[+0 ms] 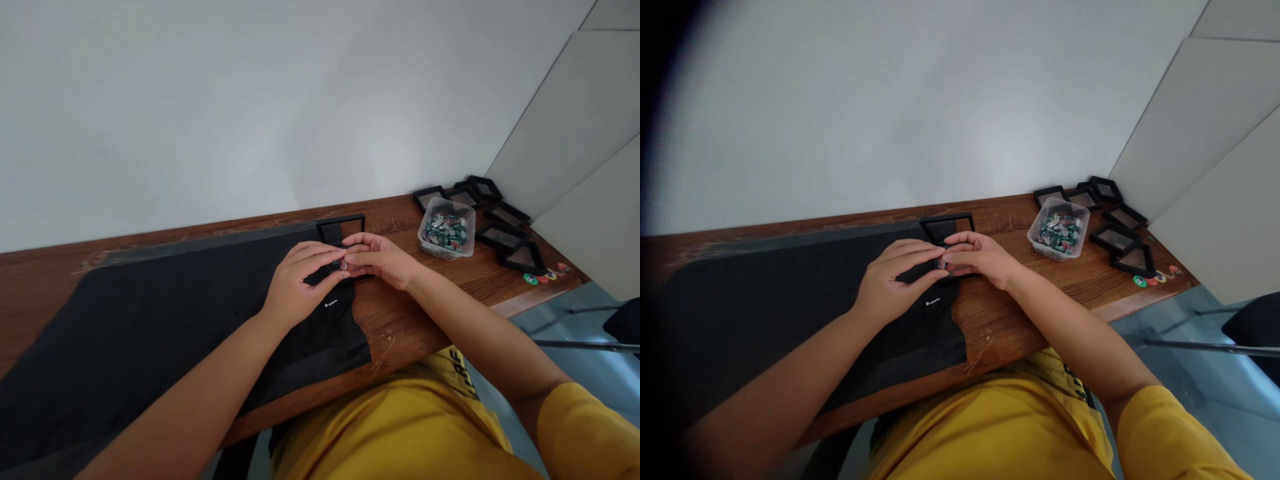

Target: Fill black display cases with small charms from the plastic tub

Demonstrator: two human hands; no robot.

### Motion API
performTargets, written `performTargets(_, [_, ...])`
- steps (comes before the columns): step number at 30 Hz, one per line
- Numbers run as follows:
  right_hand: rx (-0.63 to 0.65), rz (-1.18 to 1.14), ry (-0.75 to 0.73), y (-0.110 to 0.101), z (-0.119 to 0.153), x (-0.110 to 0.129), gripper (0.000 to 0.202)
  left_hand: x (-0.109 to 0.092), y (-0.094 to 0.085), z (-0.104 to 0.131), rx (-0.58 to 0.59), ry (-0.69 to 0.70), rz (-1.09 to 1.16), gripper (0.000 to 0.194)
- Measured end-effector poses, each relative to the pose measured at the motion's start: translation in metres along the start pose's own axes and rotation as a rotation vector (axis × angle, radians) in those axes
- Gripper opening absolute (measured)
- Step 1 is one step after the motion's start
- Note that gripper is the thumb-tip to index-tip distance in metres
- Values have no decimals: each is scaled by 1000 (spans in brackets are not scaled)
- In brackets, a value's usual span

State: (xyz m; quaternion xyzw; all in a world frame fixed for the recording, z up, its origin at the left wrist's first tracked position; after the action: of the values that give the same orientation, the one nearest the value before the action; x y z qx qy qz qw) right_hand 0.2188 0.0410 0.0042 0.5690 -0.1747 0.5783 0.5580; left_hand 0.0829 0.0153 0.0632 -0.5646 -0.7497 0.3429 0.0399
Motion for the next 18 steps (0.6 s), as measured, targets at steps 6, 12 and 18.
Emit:
performTargets(6, [8, 12, 0, -3, -1, 1, 51, -3, 0, -1, -2, 26, 23, 20])
performTargets(12, [25, 31, 17, 0, 0, 0, 46, -6, -1, -2, -12, 57, 16, 17])
performTargets(18, [96, 44, 35, 10, 2, -1, 43, -12, -3, -3, -10, 84, 36, 15])
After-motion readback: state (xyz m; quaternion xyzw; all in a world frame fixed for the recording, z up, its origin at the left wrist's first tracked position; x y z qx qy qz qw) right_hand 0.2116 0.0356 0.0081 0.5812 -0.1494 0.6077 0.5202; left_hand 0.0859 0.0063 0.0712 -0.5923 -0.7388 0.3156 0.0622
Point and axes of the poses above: each hand's wrist, its own z-axis away from the middle knuckle, its own y-axis out of the palm, x = y × z, the point moved 9 cm from there along -z, towards the middle knuckle, and after that the axes turned 9 degrees about y, right-handed, at the moved point
